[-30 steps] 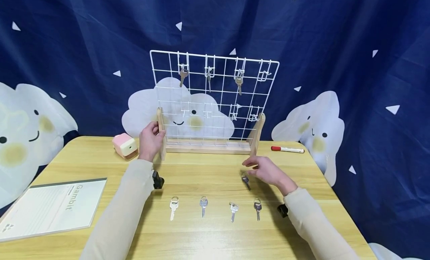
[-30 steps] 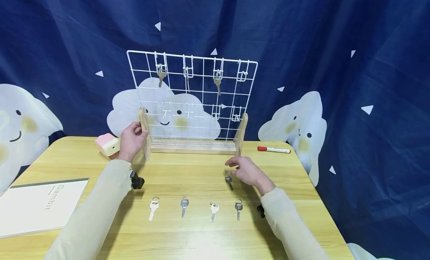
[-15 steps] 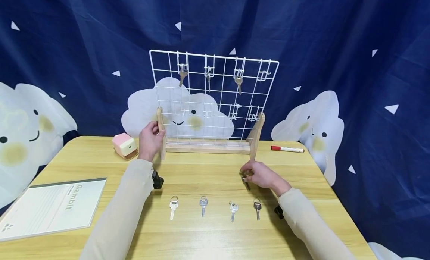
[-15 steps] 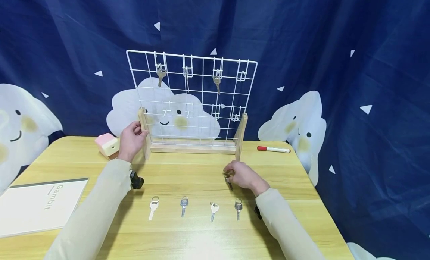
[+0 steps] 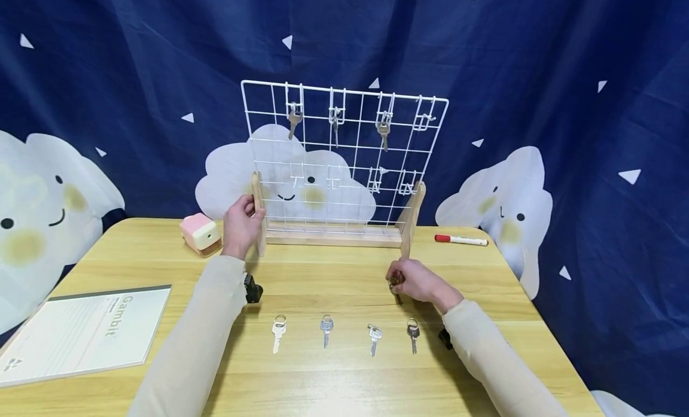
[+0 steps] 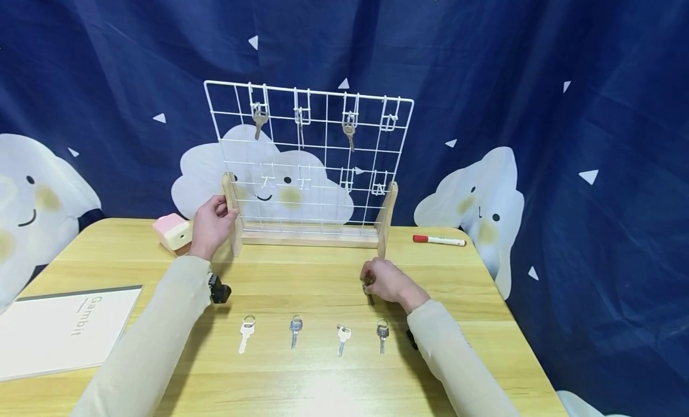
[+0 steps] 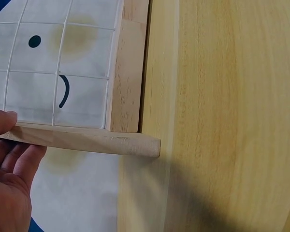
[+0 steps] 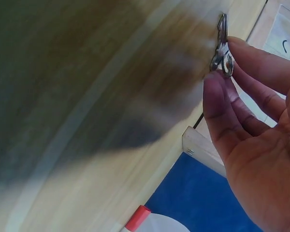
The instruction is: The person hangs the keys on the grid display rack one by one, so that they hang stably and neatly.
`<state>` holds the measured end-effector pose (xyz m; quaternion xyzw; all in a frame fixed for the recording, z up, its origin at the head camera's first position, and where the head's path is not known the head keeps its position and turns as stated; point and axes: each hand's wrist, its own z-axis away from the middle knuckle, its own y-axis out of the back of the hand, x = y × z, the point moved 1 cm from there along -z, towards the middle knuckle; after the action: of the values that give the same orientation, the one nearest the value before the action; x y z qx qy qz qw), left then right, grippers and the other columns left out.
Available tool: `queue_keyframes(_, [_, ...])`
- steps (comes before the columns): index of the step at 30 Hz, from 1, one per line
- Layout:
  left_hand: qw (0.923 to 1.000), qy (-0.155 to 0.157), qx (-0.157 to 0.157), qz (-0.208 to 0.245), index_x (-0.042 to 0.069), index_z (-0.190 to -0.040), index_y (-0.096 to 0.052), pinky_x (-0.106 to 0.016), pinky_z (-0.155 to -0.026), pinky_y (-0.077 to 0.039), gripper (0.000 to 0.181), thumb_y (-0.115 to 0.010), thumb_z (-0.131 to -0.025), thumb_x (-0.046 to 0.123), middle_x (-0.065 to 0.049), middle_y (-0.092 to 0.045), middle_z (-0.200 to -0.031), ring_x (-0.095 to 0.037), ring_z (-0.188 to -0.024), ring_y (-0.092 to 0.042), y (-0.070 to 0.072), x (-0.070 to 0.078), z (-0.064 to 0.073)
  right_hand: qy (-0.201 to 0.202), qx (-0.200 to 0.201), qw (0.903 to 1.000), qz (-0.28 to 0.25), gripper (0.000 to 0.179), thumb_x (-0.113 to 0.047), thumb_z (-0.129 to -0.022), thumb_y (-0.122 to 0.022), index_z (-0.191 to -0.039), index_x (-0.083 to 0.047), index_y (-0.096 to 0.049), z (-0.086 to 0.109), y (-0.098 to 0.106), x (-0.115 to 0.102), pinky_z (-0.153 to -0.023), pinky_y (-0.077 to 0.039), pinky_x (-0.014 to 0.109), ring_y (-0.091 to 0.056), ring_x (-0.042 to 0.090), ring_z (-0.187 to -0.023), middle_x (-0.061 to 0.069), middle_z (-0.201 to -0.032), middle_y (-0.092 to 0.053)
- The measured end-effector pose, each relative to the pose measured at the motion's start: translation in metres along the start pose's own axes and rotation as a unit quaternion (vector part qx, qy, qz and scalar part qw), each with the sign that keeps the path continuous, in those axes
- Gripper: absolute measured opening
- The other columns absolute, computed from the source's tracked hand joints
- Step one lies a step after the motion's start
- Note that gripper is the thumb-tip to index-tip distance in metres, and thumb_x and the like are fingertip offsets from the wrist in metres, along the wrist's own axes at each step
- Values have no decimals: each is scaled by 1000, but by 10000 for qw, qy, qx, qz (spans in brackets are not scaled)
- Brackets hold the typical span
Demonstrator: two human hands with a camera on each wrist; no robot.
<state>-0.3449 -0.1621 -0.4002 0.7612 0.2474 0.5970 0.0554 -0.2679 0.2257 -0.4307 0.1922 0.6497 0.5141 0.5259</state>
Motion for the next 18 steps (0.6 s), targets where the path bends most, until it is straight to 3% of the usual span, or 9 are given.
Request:
queue_keyframes(4, [10000, -13, -43, -36, -4, -131, -56, -38, -103, -45, 36, -60, -95, 3, -24, -59, -128, -33, -121, -56, 0, 0, 0, -60, 69, 9999, -73, 23, 3, -78, -78, -95, -5, -66, 1, 0, 1, -72, -51, 31, -56, 14, -77, 1, -83, -61])
queue_keyframes(11, [9999, 76, -84, -75, -3, -132, -55, -38, -104, -44, 37, -60, -96, 4, -23, -58, -130, -33, -123, -55, 1, 0, 1, 354, 286, 9988, -198, 18, 11, -81, -68, -86, -6, -67, 4, 3, 0, -71, -53, 29, -60, 12, -74, 0, -80, -66])
queue_keyframes(18, [9999, 31, -78, -132, -3, -130, -56, -38, -103, -45, 35, -61, -96, 5, -23, -59, -128, -33, -121, -56, 1, -1, 0, 296, 495, 9970, -516, 16, 10, -83, -66, -87, -5, -70, 9, 10, -2, -69, -53, 28, -60, 12, -72, 0, -78, -67])
